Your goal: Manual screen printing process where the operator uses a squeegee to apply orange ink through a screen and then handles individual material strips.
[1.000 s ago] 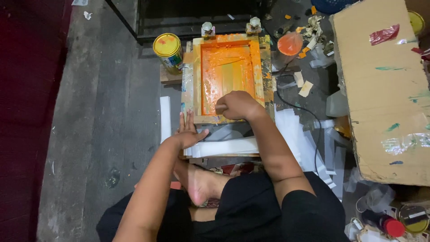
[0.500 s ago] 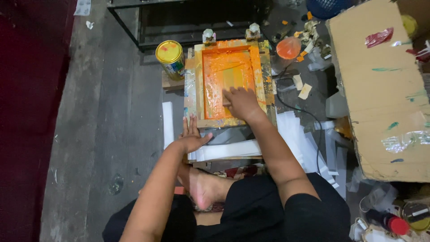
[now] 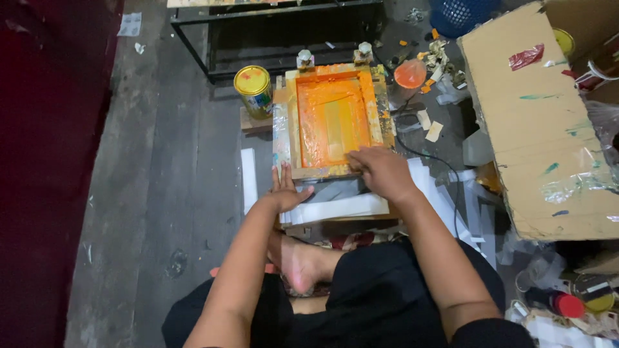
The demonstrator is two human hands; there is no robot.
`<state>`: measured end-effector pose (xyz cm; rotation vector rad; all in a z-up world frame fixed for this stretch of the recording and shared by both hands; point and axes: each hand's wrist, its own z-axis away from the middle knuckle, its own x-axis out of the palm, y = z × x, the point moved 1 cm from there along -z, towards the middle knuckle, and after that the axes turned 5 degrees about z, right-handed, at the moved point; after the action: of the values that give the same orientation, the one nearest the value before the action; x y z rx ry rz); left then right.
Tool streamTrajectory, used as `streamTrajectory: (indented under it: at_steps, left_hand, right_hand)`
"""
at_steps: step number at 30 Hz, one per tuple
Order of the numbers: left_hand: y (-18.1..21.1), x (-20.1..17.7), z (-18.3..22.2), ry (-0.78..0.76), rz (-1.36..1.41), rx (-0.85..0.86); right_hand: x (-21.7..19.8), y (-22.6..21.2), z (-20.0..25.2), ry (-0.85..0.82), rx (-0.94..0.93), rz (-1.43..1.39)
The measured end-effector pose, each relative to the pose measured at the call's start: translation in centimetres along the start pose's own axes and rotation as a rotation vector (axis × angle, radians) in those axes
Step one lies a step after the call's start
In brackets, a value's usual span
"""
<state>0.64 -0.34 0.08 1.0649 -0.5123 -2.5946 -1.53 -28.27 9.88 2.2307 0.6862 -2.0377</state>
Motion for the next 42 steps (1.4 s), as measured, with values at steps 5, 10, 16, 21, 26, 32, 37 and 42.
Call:
streamTrajectory:
  at_steps: [5,10,16,21,26,32,37,42]
  left_hand:
    - [-0.1,0.1,0.2,0.019,0.013,0.003]
    - [-0.1,0.6,0.2,0.046,0.016,-0.018]
    - [0.3,0.2,0.9,0.059,0.077,-0.019]
    - [0.7,0.2,1.3,0.070,0.072,-0.029]
    - [0.2,0.7,0.3,0.086,0.078,-0.045]
    - [-0.1,1.0,-0.2,0.088,0.080,-0.047]
    - [0.1,1.0,0.1,0.107,0.041,-0.049]
    - [0.3,1.1,0.5,0.118,0.059,-0.034]
  right_hand:
    - [3.1,3.7,1.4,0.225,-0.001,0.121]
    - [4.7,5.6,-0.3,0.379,-0.088,0.176]
    - [5.6,6.3,-0.5,0.118,-0.082,0.227]
    - [4.0,4.5,-1.2,-0.202,0.057,0.186]
    - [4.3,3.3,-1.3,-0.167,0.062,0.147]
    - [3.6,2.6,-1.4,-0.145,0.060,0.111]
    - [4.0,2.8,-1.0,-0.061,0.021,0.105]
    - [4.3,2.6,-0.3,0.117,-0.056,0.080]
